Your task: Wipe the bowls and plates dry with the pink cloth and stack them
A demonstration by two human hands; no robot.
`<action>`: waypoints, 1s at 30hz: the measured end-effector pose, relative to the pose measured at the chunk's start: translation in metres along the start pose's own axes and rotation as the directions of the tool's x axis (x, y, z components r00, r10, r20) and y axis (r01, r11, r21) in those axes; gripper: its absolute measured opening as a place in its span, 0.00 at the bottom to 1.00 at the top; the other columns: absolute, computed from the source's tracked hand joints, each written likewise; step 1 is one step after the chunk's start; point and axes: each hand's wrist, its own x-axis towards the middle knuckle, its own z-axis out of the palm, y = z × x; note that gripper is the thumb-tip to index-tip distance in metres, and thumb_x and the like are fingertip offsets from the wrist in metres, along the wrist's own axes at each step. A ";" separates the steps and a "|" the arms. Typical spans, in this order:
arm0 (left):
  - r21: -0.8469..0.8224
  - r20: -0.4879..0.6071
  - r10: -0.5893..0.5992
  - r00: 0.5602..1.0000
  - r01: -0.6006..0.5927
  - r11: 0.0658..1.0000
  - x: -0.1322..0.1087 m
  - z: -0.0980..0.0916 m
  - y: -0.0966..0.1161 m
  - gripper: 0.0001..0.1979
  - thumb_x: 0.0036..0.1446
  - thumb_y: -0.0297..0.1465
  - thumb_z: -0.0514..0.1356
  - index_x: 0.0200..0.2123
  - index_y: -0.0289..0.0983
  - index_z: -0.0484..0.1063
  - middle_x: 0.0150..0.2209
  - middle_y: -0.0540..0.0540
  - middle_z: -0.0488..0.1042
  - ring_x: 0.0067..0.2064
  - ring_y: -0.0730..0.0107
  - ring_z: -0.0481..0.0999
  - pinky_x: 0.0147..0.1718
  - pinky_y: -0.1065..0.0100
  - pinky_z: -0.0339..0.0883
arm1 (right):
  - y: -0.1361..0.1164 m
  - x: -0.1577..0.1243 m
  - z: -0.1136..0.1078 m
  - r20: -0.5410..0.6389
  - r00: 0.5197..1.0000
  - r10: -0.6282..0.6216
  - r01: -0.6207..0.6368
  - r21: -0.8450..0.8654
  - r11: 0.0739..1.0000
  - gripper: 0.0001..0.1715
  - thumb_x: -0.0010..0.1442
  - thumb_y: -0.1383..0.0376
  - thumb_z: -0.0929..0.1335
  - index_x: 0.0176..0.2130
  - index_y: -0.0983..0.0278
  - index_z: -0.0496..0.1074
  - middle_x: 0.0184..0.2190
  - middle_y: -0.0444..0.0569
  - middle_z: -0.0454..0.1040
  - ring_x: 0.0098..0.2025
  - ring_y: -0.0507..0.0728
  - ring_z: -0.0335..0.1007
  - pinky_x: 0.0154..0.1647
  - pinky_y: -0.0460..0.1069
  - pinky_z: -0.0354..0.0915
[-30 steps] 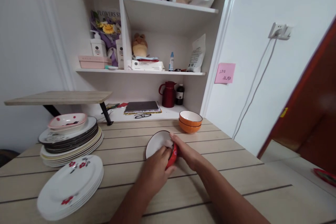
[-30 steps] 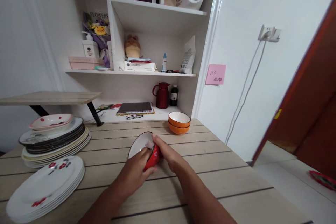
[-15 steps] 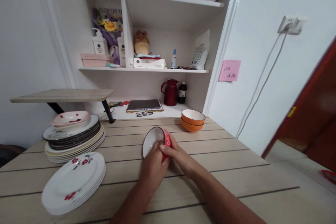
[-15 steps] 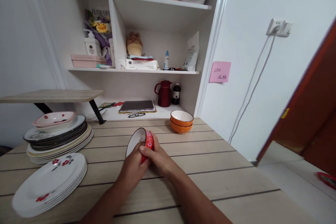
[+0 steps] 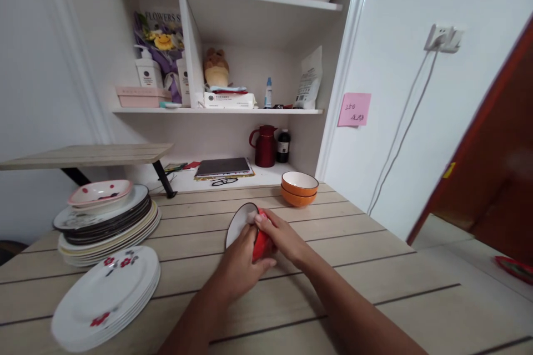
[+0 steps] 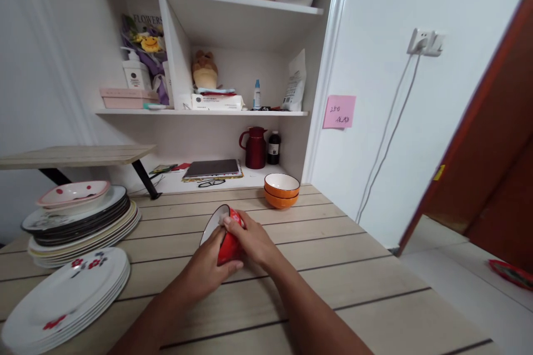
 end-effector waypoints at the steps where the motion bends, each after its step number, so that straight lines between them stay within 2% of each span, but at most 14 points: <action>1: 0.007 0.011 0.006 1.000 -0.006 1.000 0.000 -0.001 0.000 0.41 0.50 0.28 0.66 0.66 0.41 0.54 0.67 0.39 0.59 0.69 0.53 0.55 0.67 0.49 0.49 | -0.002 -0.001 -0.001 0.002 1.000 0.018 -0.018 -0.012 1.000 0.27 0.57 0.43 0.68 0.47 0.57 0.75 0.41 0.49 0.78 0.45 0.62 0.71 0.46 0.56 0.65; 6: 0.036 0.030 0.034 0.999 -0.035 0.999 -0.002 -0.003 0.004 0.40 0.49 0.28 0.66 0.65 0.42 0.56 0.67 0.40 0.61 0.68 0.53 0.58 0.66 0.49 0.52 | -0.014 -0.004 -0.006 0.084 0.986 0.143 -0.146 0.028 0.989 0.27 0.57 0.40 0.67 0.41 0.59 0.74 0.30 0.45 0.72 0.29 0.55 0.67 0.28 0.49 0.62; 9: 0.068 0.032 0.038 0.999 -0.040 0.997 -0.004 -0.008 0.009 0.40 0.49 0.30 0.66 0.65 0.44 0.56 0.65 0.42 0.64 0.65 0.52 0.63 0.63 0.50 0.57 | -0.016 -0.004 -0.006 0.138 0.970 0.200 -0.215 0.101 0.971 0.26 0.58 0.40 0.66 0.38 0.59 0.70 0.25 0.41 0.68 0.24 0.52 0.62 0.23 0.47 0.58; 11: 0.127 0.028 0.019 0.999 -0.022 0.992 -0.004 -0.011 0.012 0.36 0.51 0.31 0.65 0.63 0.43 0.59 0.61 0.42 0.69 0.62 0.53 0.68 0.60 0.52 0.62 | -0.015 -0.004 -0.002 0.141 0.960 0.241 -0.259 0.132 0.957 0.27 0.59 0.39 0.64 0.38 0.59 0.69 0.24 0.41 0.66 0.23 0.52 0.61 0.23 0.47 0.58; 13: 0.217 0.010 -0.029 1.000 0.026 0.976 -0.004 -0.011 0.013 0.28 0.54 0.32 0.62 0.59 0.42 0.65 0.56 0.42 0.74 0.57 0.52 0.73 0.55 0.52 0.67 | -0.013 -0.004 0.004 0.128 0.948 0.290 -0.308 0.156 0.939 0.31 0.59 0.37 0.62 0.39 0.60 0.70 0.24 0.43 0.69 0.25 0.54 0.65 0.27 0.49 0.62; 14: 0.261 -0.014 -0.054 0.998 0.056 0.964 -0.004 -0.010 0.013 0.24 0.56 0.32 0.60 0.57 0.41 0.67 0.54 0.41 0.75 0.55 0.51 0.74 0.54 0.52 0.68 | -0.013 -0.005 0.008 0.114 0.951 0.289 -0.306 0.182 0.935 0.33 0.59 0.37 0.61 0.41 0.60 0.71 0.27 0.45 0.72 0.29 0.57 0.69 0.32 0.52 0.66; 16: 0.318 -0.085 -0.085 0.993 0.108 0.942 -0.004 -0.006 0.012 0.21 0.59 0.32 0.57 0.56 0.39 0.67 0.55 0.39 0.74 0.57 0.49 0.73 0.54 0.51 0.67 | -0.013 -0.007 0.015 0.097 0.970 0.222 -0.239 0.259 0.936 0.36 0.58 0.36 0.62 0.49 0.60 0.71 0.40 0.50 0.76 0.45 0.61 0.72 0.48 0.55 0.67; 18: 0.322 -0.159 -0.091 0.983 0.138 0.936 -0.004 0.000 0.010 0.23 0.59 0.30 0.55 0.59 0.39 0.64 0.59 0.39 0.70 0.60 0.51 0.70 0.57 0.53 0.65 | -0.014 -0.011 0.019 0.105 0.986 0.133 -0.160 0.325 0.932 0.43 0.56 0.36 0.66 0.59 0.59 0.65 0.56 0.52 0.71 0.60 0.61 0.63 0.62 0.55 0.57; 20: 0.288 -0.208 -0.100 0.973 0.159 0.944 -0.004 0.006 0.008 0.24 0.59 0.28 0.53 0.59 0.41 0.63 0.60 0.40 0.69 0.61 0.54 0.69 0.57 0.56 0.65 | -0.015 -0.014 0.020 0.162 0.982 0.100 -0.150 0.332 0.931 0.52 0.53 0.38 0.70 0.66 0.58 0.56 0.64 0.53 0.63 0.67 0.61 0.54 0.67 0.55 0.49; 22: 0.233 -0.237 -0.100 0.966 0.156 0.960 -0.004 0.011 0.003 0.23 0.59 0.28 0.53 0.58 0.42 0.64 0.58 0.41 0.70 0.59 0.56 0.71 0.55 0.58 0.67 | -0.013 -0.015 0.022 0.207 0.974 0.089 -0.155 0.326 0.933 0.58 0.50 0.43 0.74 0.69 0.57 0.49 0.67 0.54 0.57 0.69 0.61 0.50 0.69 0.55 0.46; 24: 0.148 -0.247 -0.079 0.966 0.118 0.982 -0.002 0.014 -0.002 0.23 0.57 0.27 0.54 0.57 0.41 0.65 0.54 0.41 0.71 0.57 0.57 0.72 0.53 0.59 0.68 | -0.011 -0.015 0.024 0.184 0.980 0.072 -0.134 0.353 0.926 0.59 0.49 0.48 0.76 0.69 0.55 0.48 0.68 0.53 0.56 0.69 0.61 0.49 0.69 0.56 0.45; 28: -0.034 -0.207 -0.029 0.978 0.022 0.999 0.001 0.015 -0.012 0.24 0.53 0.28 0.59 0.55 0.38 0.64 0.50 0.41 0.70 0.53 0.58 0.73 0.53 0.58 0.68 | -0.009 -0.009 0.029 0.029 0.996 0.080 -0.085 0.445 0.891 0.49 0.50 0.54 0.74 0.66 0.53 0.55 0.61 0.50 0.66 0.63 0.62 0.60 0.65 0.56 0.54; 30: -0.045 -0.147 -0.015 0.989 0.008 0.999 0.000 0.012 -0.012 0.29 0.52 0.28 0.62 0.58 0.39 0.62 0.54 0.41 0.69 0.57 0.57 0.70 0.56 0.56 0.65 | -0.009 -0.006 0.025 0.032 0.996 0.085 -0.090 0.474 0.876 0.41 0.52 0.54 0.73 0.62 0.54 0.61 0.54 0.49 0.73 0.56 0.62 0.68 0.59 0.55 0.61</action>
